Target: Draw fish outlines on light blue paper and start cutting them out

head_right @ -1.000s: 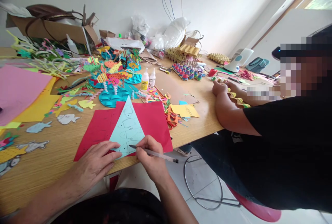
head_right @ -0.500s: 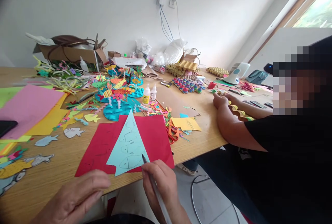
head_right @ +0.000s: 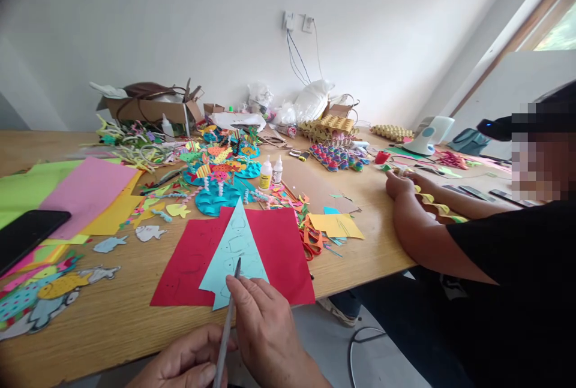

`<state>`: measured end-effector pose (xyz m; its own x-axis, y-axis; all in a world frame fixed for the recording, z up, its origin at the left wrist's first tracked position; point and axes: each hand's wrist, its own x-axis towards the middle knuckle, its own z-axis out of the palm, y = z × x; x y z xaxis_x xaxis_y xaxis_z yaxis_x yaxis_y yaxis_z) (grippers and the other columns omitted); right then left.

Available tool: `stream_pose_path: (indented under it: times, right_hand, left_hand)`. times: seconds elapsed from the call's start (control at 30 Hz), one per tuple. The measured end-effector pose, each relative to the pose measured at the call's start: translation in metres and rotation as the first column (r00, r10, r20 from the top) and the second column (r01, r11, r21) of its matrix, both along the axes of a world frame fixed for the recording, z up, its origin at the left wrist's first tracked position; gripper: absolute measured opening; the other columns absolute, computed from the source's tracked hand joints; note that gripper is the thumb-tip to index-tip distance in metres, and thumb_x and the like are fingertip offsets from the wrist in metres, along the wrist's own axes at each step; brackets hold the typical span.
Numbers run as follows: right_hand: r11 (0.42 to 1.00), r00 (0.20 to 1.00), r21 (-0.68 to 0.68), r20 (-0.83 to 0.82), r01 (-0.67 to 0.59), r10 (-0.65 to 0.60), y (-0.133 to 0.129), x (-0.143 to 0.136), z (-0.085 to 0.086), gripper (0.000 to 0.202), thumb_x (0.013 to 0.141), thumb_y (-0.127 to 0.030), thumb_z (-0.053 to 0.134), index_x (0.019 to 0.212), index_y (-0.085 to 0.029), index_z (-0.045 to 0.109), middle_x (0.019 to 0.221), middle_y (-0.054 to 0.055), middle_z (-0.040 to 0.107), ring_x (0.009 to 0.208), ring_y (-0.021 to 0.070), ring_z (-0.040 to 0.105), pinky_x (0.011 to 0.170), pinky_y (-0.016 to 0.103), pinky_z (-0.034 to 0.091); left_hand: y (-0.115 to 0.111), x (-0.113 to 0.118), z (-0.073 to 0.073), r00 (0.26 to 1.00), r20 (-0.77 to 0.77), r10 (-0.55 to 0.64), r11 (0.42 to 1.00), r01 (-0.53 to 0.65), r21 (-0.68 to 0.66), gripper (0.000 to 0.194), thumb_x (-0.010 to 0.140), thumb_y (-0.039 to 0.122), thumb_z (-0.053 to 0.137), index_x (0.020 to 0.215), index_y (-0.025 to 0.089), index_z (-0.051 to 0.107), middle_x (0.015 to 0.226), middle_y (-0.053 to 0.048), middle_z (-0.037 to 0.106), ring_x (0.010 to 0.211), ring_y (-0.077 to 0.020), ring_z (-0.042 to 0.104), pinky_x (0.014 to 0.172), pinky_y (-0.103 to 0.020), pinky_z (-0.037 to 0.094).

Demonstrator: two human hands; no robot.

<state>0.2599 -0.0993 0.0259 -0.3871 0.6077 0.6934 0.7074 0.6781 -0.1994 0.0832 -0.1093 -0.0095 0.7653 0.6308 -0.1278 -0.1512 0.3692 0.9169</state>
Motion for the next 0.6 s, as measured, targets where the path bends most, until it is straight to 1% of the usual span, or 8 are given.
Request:
stream_pose_path:
  times: [0.1, 0.2, 0.27, 0.33, 0.4, 0.47, 0.53, 0.6]
  right_hand:
    - [1.000, 1.000, 0.006, 0.025, -0.019, 0.019, 0.001, -0.002, -0.002, 0.048, 0.077, 0.001, 0.039, 0.122, -0.013, 0.051, 0.100, 0.011, 0.070, 0.089, 0.0203, 0.067, 0.078, 0.033, 0.057]
    - [0.999, 0.999, 0.028, 0.018, -0.047, 0.046, 0.004, -0.007, -0.003, 0.051, 0.076, 0.002, 0.039, 0.123, -0.013, 0.050, 0.100, 0.012, 0.070, 0.089, 0.0205, 0.066, 0.078, 0.032, 0.057]
    - [0.996, 0.996, 0.032, 0.012, -0.083, 0.083, 0.007, -0.012, -0.002, 0.050, 0.077, 0.001, 0.039, 0.123, -0.013, 0.050, 0.100, 0.012, 0.070, 0.090, 0.0216, 0.066, 0.077, 0.032, 0.057]
    - [0.991, 0.991, 0.003, -0.006, -0.134, 0.134, 0.009, -0.016, -0.002, 0.049, 0.079, -0.001, 0.039, 0.125, -0.014, 0.048, 0.099, 0.013, 0.069, 0.086, 0.0218, 0.066, 0.071, 0.032, 0.057]
    - [0.982, 0.982, -0.044, -0.057, -0.184, 0.181, 0.010, -0.018, -0.003, 0.050, 0.081, -0.003, 0.037, 0.129, -0.016, 0.043, 0.095, 0.012, 0.069, 0.079, 0.0201, 0.066, 0.065, 0.029, 0.056]
    - [0.973, 0.971, -0.109, -0.154, -0.202, 0.185, 0.009, -0.019, -0.005, 0.047, 0.084, -0.005, 0.039, 0.129, -0.019, 0.041, 0.091, 0.009, 0.069, 0.073, 0.0173, 0.065, 0.062, 0.026, 0.054]
    - [0.956, 0.954, -0.224, -0.271, -0.192, 0.128, 0.007, -0.018, -0.008, 0.035, 0.086, -0.010, 0.043, 0.119, -0.021, 0.046, 0.087, 0.006, 0.070, 0.070, 0.0147, 0.065, 0.060, 0.021, 0.052]
    - [0.899, 0.935, -0.385, -0.349, -0.211, 0.070, 0.006, -0.018, -0.010, 0.016, 0.087, -0.017, 0.046, 0.101, -0.021, 0.054, 0.079, 0.003, 0.069, 0.065, 0.0126, 0.064, 0.056, 0.017, 0.049]
  left_hand:
    - [0.001, -0.005, 0.007, 0.999, 0.033, 0.015, 1.000, -0.014, -0.028, 0.045, 0.076, 0.056, 0.063, 0.097, 0.018, 0.055, 0.075, 0.000, 0.051, 0.062, -0.0094, 0.041, 0.060, -0.023, 0.029]
    - [0.001, -0.010, 0.012, 1.000, 0.013, 0.018, 0.999, -0.017, -0.043, 0.042, 0.074, 0.056, 0.065, 0.087, 0.018, 0.053, 0.067, 0.004, 0.043, 0.056, -0.0077, 0.032, 0.056, -0.022, 0.023]
    - [0.001, -0.010, 0.012, 0.999, 0.019, 0.027, 0.999, -0.026, -0.041, 0.043, 0.073, 0.056, 0.066, 0.084, 0.017, 0.051, 0.067, 0.004, 0.042, 0.056, -0.0078, 0.030, 0.055, -0.022, 0.022]
    - [0.001, -0.010, 0.010, 0.999, 0.026, 0.039, 0.999, -0.039, -0.016, 0.045, 0.071, 0.057, 0.066, 0.084, 0.017, 0.051, 0.069, 0.002, 0.044, 0.058, -0.0086, 0.032, 0.056, -0.022, 0.022]
    - [0.003, -0.011, 0.010, 0.997, 0.019, 0.071, 0.997, -0.072, 0.034, 0.045, 0.072, 0.058, 0.064, 0.085, 0.016, 0.050, 0.071, 0.002, 0.045, 0.061, -0.0094, 0.035, 0.058, -0.022, 0.025]
    - [0.006, -0.014, 0.012, 0.993, -0.027, 0.112, 0.990, -0.110, 0.084, 0.043, 0.076, 0.056, 0.061, 0.086, 0.017, 0.049, 0.071, 0.002, 0.046, 0.060, -0.0092, 0.038, 0.058, -0.022, 0.028]
    - [0.010, -0.017, 0.017, 0.984, -0.102, 0.147, 0.983, -0.134, 0.125, 0.039, 0.078, 0.055, 0.058, 0.088, 0.018, 0.048, 0.070, 0.003, 0.048, 0.056, -0.0081, 0.039, 0.056, -0.021, 0.030]
    - [0.015, -0.020, 0.022, 0.968, -0.173, 0.180, 0.974, -0.151, 0.168, 0.037, 0.080, 0.054, 0.056, 0.089, 0.019, 0.047, 0.070, 0.004, 0.047, 0.052, -0.0071, 0.038, 0.052, -0.020, 0.030]
